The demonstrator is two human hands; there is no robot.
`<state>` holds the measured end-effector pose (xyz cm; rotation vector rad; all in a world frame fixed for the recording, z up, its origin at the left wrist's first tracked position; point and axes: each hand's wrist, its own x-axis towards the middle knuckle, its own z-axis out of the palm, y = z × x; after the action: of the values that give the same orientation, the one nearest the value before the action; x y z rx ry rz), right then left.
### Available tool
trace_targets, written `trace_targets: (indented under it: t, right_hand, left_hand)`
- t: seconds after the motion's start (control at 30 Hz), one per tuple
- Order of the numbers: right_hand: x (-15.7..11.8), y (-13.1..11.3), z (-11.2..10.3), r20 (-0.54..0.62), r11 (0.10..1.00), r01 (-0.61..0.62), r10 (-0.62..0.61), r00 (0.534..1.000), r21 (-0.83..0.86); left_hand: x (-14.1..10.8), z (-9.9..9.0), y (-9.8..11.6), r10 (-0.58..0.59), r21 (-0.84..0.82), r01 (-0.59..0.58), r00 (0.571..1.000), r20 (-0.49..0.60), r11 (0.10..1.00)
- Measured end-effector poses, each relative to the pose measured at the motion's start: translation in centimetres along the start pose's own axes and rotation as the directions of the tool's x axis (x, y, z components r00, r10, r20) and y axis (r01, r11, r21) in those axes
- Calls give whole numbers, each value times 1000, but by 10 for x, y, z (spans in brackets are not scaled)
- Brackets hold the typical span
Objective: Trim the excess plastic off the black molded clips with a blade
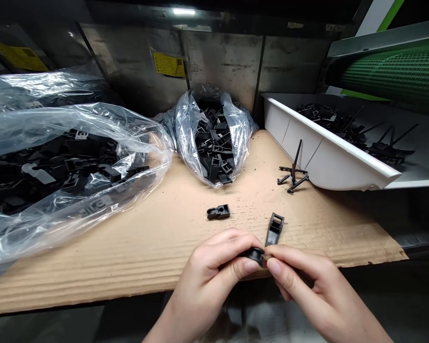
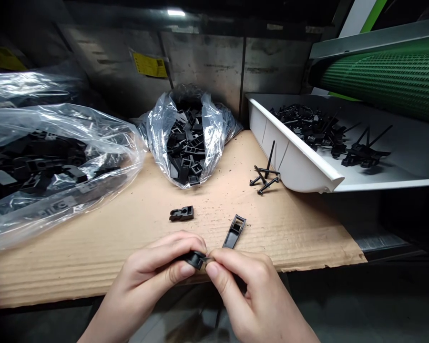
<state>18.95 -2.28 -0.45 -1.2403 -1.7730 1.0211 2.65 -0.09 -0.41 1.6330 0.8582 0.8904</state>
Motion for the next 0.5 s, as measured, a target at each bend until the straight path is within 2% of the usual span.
trace_targets:
  t: [0.5]
  right_hand:
    - [-4,-2,1,16,998,-29,30,999,-56]
  left_hand:
    - [2,0,-1,-11,-43,11,1000,-14,999]
